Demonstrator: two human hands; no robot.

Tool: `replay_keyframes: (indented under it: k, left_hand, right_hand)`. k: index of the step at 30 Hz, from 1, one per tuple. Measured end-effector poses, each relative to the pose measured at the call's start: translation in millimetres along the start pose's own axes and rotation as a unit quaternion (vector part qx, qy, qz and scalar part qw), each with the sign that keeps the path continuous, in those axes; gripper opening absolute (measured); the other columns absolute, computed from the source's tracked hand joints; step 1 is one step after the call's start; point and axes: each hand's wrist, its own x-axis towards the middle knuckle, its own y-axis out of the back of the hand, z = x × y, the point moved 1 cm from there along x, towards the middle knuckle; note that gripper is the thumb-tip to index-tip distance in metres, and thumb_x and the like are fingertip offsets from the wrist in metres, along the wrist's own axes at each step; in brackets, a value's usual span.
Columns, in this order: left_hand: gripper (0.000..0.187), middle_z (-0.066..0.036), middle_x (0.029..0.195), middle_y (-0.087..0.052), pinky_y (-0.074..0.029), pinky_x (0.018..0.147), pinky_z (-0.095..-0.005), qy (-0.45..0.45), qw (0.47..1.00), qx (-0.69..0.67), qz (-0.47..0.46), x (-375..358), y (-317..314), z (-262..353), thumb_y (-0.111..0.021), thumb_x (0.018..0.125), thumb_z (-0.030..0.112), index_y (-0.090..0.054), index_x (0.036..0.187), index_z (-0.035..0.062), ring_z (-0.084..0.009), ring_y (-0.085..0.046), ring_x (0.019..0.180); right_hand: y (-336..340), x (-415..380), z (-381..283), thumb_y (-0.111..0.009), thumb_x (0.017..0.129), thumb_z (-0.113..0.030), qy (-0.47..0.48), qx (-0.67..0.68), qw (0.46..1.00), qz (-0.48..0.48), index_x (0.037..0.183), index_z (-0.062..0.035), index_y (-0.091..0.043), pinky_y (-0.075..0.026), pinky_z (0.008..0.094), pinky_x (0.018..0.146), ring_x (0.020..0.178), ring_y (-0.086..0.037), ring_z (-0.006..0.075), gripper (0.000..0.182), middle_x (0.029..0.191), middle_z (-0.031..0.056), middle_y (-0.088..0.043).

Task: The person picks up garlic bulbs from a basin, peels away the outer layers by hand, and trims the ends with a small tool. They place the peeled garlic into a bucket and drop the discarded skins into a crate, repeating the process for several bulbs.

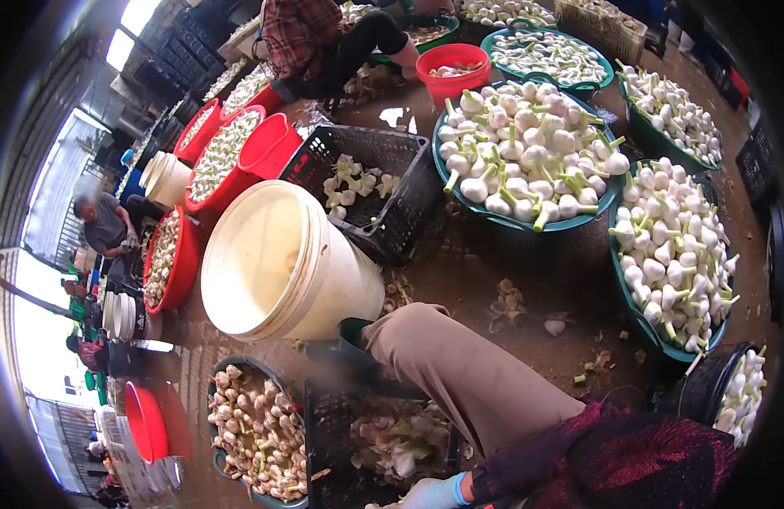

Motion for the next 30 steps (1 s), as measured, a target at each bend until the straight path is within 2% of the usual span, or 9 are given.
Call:
replay_keyframes:
  k: [5, 8, 9, 12, 16, 19, 21, 25, 30]
  left_hand:
    - [0.048, -0.001, 0.064, -0.063, -0.034, 0.043, -0.019, -0.053, 0.995, 0.087, 0.014, -10, -11, 17, -0.051, 0.095, 0.05, -0.066, 0.083, 0.0066, -0.0079, -0.054, 0.048]
    - [0.043, -0.002, 0.071, -0.064, -0.035, 0.047, -0.0191, -0.037, 0.997, 0.069, 0.019, 3, 12, 0, -0.053, 0.095, 0.046, -0.065, 0.089, 0.005, -0.0073, -0.056, 0.055]
    - [0.042, -0.003, 0.075, -0.065, -0.036, 0.048, -0.019, -0.037, 0.998, 0.041, 0.026, 7, 19, -7, -0.053, 0.095, 0.045, -0.065, 0.092, 0.0049, -0.0069, -0.056, 0.058]
    - [0.045, -0.003, 0.078, -0.064, -0.037, 0.049, -0.02, 0.005, 1.0, 0.0, -0.025, -3, 9, -1, -0.049, 0.096, 0.049, -0.064, 0.094, 0.0058, -0.007, -0.055, 0.058]
    - [0.05, 0.0, 0.075, -0.063, -0.038, 0.048, -0.02, 0.031, 0.997, -0.04, -0.057, 1, 9, -4, -0.046, 0.096, 0.053, -0.063, 0.096, 0.0068, -0.0078, -0.054, 0.056]
    - [0.053, 0.0, 0.077, -0.064, -0.039, 0.049, -0.0196, 0.038, 0.993, -0.064, -0.095, 2, 8, -3, -0.047, 0.096, 0.055, -0.064, 0.098, 0.0045, -0.008, -0.054, 0.057]
    - [0.053, 0.001, 0.075, -0.063, -0.04, 0.049, -0.0201, 0.037, 0.999, -0.029, -0.019, -6, -7, 8, -0.049, 0.095, 0.055, -0.064, 0.097, 0.0045, -0.0081, -0.054, 0.057]
    - [0.05, 0.001, 0.071, -0.061, -0.039, 0.048, -0.0201, 0.064, 0.991, -0.075, -0.089, 28, 17, -20, -0.047, 0.097, 0.052, -0.064, 0.091, 0.0052, -0.0082, -0.053, 0.055]
    - [0.051, 0.007, 0.057, -0.052, -0.028, 0.037, -0.0209, 0.074, 0.987, -0.102, -0.095, 26, 10, -17, -0.043, 0.097, 0.055, -0.062, 0.082, 0.01, -0.0063, -0.041, 0.04]
  right_hand:
    - [1, 6, 0, -0.046, 0.094, -0.027, -0.017, 0.009, 1.0, 0.011, 0.097, -0.0089, -0.062, -0.049, 0.043, 0.06, 0.067, -0.066, 0.0324, 0.025, 0.074, 0.0144, -0.067]
    - [15, 11, 1, -0.044, 0.097, -0.029, -0.119, 0.359, 0.925, -0.045, 0.087, -0.0058, -0.065, -0.049, 0.0386, 0.055, 0.06, -0.065, 0.024, 0.033, 0.069, 0.0103, -0.067]
    - [20, 8, 0, -0.044, 0.097, -0.029, -0.119, 0.357, 0.925, -0.045, 0.087, -0.0058, -0.065, -0.049, 0.0386, 0.055, 0.06, -0.065, 0.024, 0.033, 0.069, 0.0103, -0.067]
    - [42, -4, -11, -0.055, 0.087, -0.024, -0.01, -0.038, 0.998, 0.04, 0.083, -0.0076, -0.067, -0.051, 0.039, 0.057, 0.064, -0.066, 0.0274, 0.021, 0.07, 0.0105, -0.067]
    - [21, 2, -2, -0.059, 0.082, -0.019, 0.083, -0.031, 0.993, 0.082, 0.083, -0.0061, -0.066, -0.051, 0.0393, 0.059, 0.064, -0.066, 0.0284, 0.015, 0.07, 0.0118, -0.067]
    - [28, 6, -2, -0.059, 0.082, -0.02, 0.066, -0.008, 0.996, 0.053, 0.082, -0.0059, -0.066, -0.051, 0.0395, 0.059, 0.064, -0.066, 0.0294, 0.015, 0.07, 0.0126, -0.067]
    - [27, 6, -2, -0.059, 0.081, -0.02, 0.027, 0.02, 0.999, 0.043, 0.082, -0.0057, -0.065, -0.051, 0.0397, 0.059, 0.064, -0.066, 0.0302, 0.015, 0.071, 0.0129, -0.067]
    - [19, 7, -3, -0.061, 0.076, -0.019, 0.044, -0.023, 0.996, 0.068, 0.081, -0.0057, -0.066, -0.051, 0.0394, 0.059, 0.065, -0.066, 0.0301, 0.014, 0.071, 0.0127, -0.067]
    - [19, 8, -6, -0.064, 0.071, -0.016, 0.007, -0.024, 0.998, 0.066, 0.076, -0.0064, -0.067, -0.051, 0.04, 0.059, 0.067, -0.067, 0.0308, 0.011, 0.069, 0.0131, -0.066]
